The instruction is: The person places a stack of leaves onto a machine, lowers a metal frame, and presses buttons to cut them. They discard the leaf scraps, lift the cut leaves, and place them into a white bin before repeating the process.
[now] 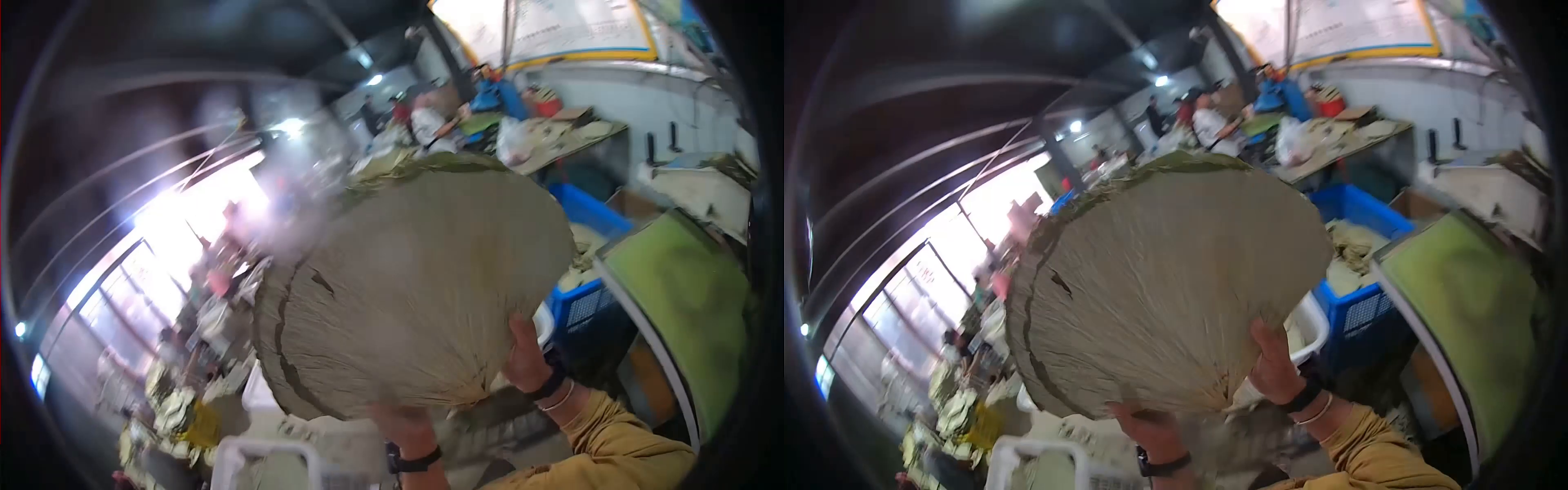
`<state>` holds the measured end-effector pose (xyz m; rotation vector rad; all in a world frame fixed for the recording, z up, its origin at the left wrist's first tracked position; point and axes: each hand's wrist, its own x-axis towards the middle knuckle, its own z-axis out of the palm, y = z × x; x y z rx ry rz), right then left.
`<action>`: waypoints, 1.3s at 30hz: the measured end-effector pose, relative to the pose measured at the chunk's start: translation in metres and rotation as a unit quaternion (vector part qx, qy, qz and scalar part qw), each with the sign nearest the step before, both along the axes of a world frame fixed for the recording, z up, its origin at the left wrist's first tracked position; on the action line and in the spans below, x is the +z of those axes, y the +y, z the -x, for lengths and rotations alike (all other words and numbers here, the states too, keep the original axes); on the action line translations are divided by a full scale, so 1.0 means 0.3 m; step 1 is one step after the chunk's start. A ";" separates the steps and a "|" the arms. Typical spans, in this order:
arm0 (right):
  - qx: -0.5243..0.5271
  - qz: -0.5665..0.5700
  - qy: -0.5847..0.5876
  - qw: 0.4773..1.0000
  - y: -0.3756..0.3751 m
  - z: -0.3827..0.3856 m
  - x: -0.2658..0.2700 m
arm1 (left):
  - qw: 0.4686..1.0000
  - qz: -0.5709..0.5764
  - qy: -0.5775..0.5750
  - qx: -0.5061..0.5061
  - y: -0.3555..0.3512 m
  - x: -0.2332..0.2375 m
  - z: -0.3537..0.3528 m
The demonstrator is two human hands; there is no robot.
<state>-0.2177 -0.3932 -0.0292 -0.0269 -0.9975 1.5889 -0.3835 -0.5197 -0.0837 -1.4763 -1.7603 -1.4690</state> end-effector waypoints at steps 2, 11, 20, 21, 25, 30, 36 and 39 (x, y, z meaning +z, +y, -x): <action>-0.055 0.079 0.098 0.990 0.089 0.007 -0.012 | 0.607 -0.306 -0.569 -0.463 0.263 0.172 -0.176; -0.228 0.036 0.123 0.965 0.423 -0.363 0.259 | 0.664 -0.064 -0.451 -0.592 0.863 0.270 -0.439; -0.440 -0.034 0.160 0.883 0.318 -0.778 0.270 | 0.272 0.033 -0.681 -0.679 1.106 0.385 -0.800; -0.440 0.002 0.175 0.881 0.295 -0.813 0.255 | 0.219 0.029 -0.694 -0.685 1.116 0.379 -0.851; -0.473 0.028 0.117 0.873 0.178 -1.004 0.223 | 0.241 0.117 -0.670 -0.692 1.125 0.374 -1.027; -0.467 0.273 0.078 0.838 -0.068 -1.479 -0.308 | 0.144 0.342 -0.604 -0.705 1.226 -0.218 -1.235; -0.374 0.259 0.108 0.884 -0.154 -1.544 -0.481 | 0.054 0.417 -0.617 -0.665 1.050 -0.361 -1.342; -0.400 0.263 0.059 0.876 -0.131 -1.510 -0.413 | 0.104 0.505 -0.579 -0.632 1.053 -0.398 -1.370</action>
